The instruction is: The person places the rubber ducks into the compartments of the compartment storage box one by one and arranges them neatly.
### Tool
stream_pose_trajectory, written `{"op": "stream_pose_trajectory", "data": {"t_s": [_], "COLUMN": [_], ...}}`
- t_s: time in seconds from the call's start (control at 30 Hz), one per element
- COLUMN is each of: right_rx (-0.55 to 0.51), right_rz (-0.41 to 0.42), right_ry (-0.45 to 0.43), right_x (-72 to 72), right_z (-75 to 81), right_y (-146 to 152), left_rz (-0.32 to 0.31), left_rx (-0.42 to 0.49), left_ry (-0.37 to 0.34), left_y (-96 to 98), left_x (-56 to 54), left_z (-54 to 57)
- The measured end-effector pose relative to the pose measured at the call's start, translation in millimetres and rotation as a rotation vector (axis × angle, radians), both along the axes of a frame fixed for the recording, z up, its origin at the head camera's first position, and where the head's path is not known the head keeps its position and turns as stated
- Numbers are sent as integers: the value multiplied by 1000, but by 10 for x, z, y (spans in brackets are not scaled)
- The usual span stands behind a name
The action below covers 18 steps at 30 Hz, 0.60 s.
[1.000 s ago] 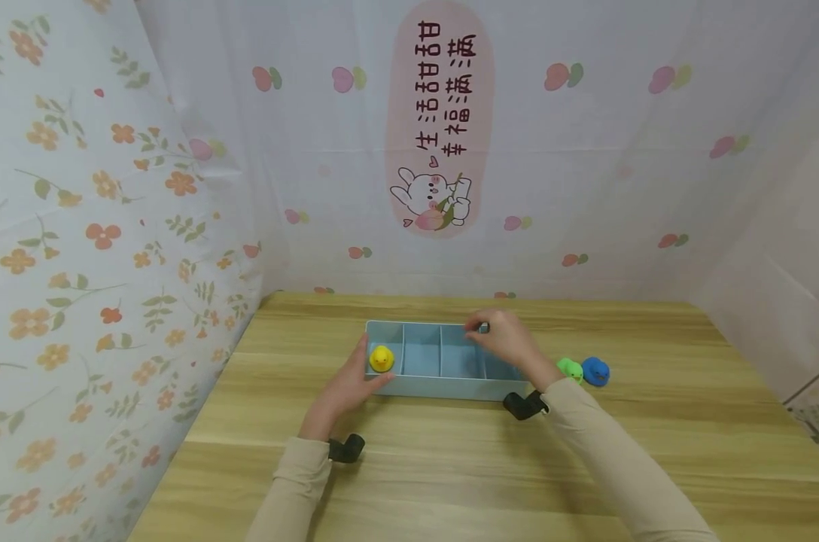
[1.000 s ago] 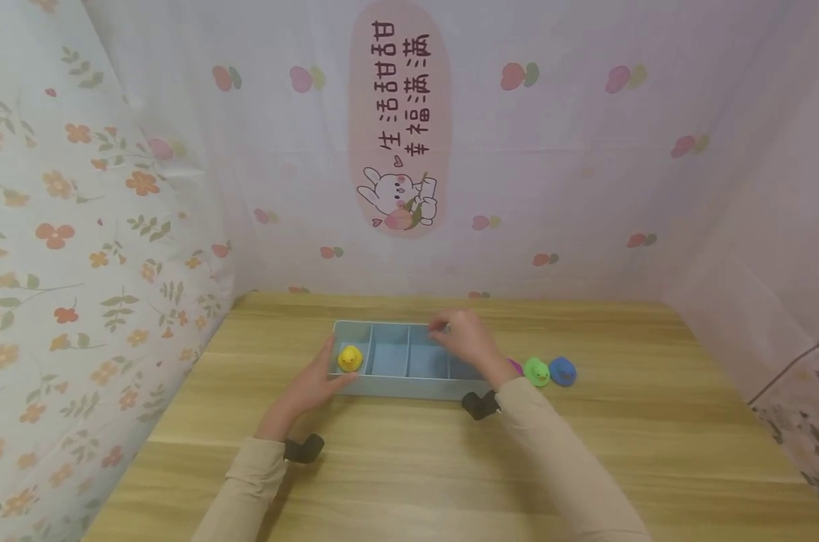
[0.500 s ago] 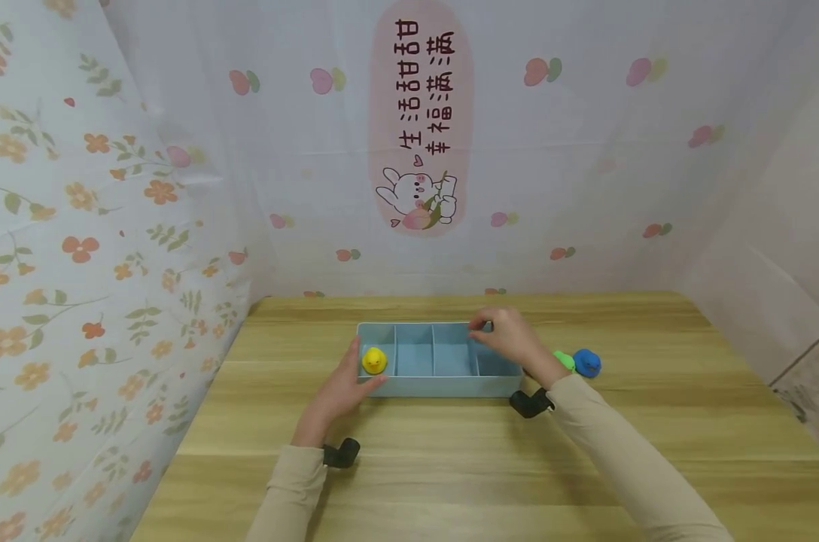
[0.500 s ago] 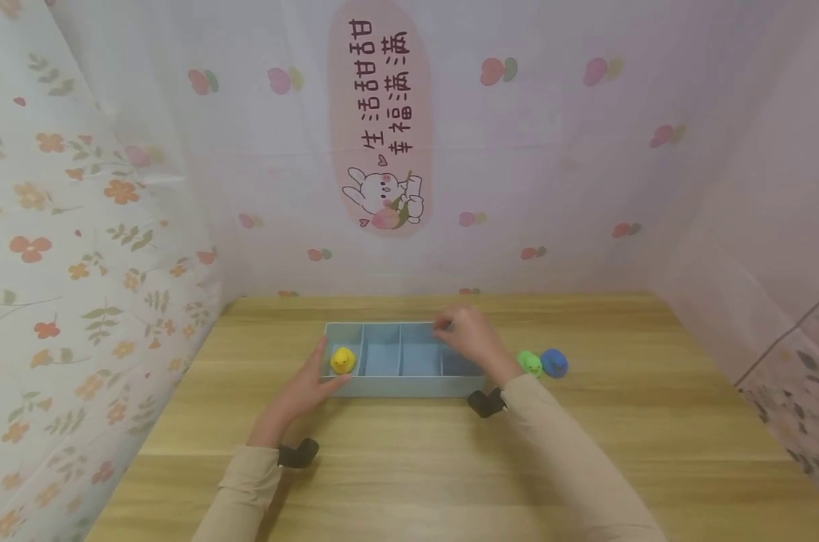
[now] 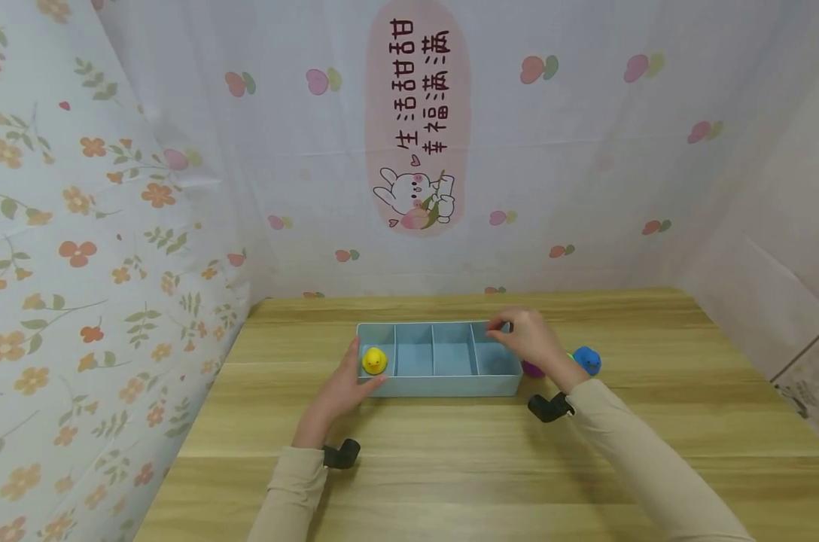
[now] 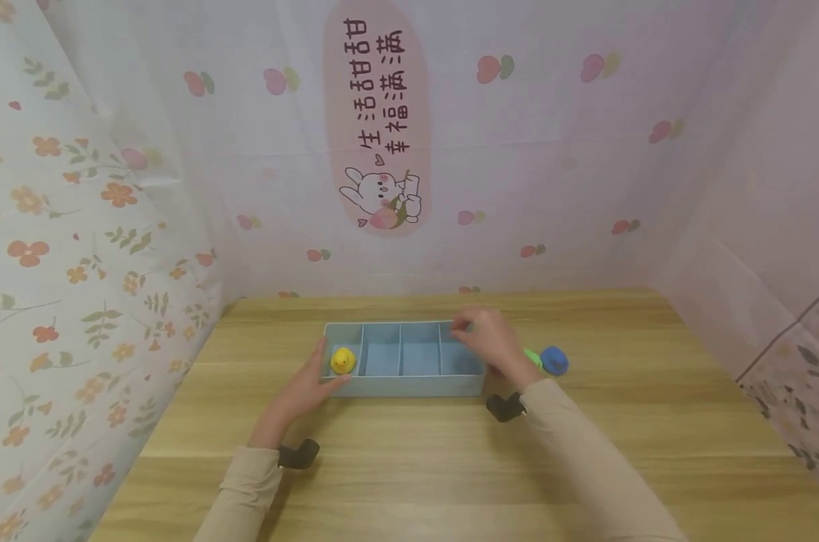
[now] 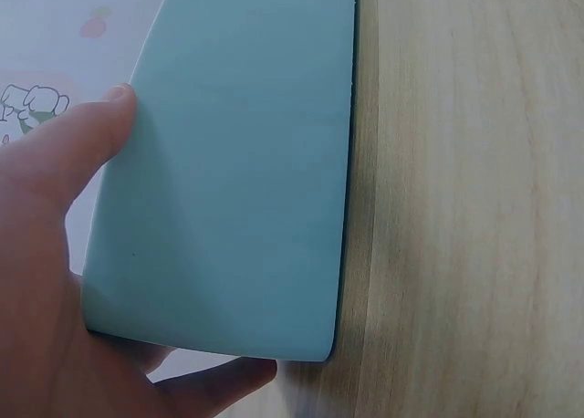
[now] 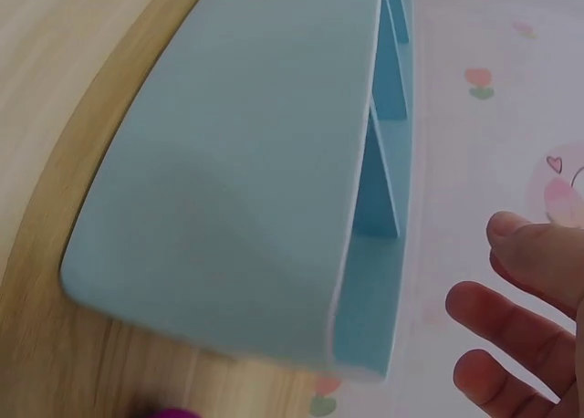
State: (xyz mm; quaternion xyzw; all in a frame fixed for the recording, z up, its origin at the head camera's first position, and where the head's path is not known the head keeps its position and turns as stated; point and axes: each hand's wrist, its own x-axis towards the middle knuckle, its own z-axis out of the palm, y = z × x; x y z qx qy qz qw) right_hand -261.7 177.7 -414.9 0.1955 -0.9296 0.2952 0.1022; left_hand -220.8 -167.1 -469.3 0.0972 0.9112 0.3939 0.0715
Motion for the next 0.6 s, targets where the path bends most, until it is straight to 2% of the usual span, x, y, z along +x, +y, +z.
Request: {"op": "stream_pose_trajectory", "data": {"t_s": [0.2, 0.6], "right_rx": [-2, 11], "right_rz": [-7, -83], "right_ry": [50, 32], "right_x": [15, 59], "right_z": [-27, -50], "right_y": [148, 441], "left_rz": [5, 0], "left_rx": [5, 7], "left_ry": [-7, -2], "left_y": [3, -4], "left_x": [10, 13], "left_z": [24, 13]}}
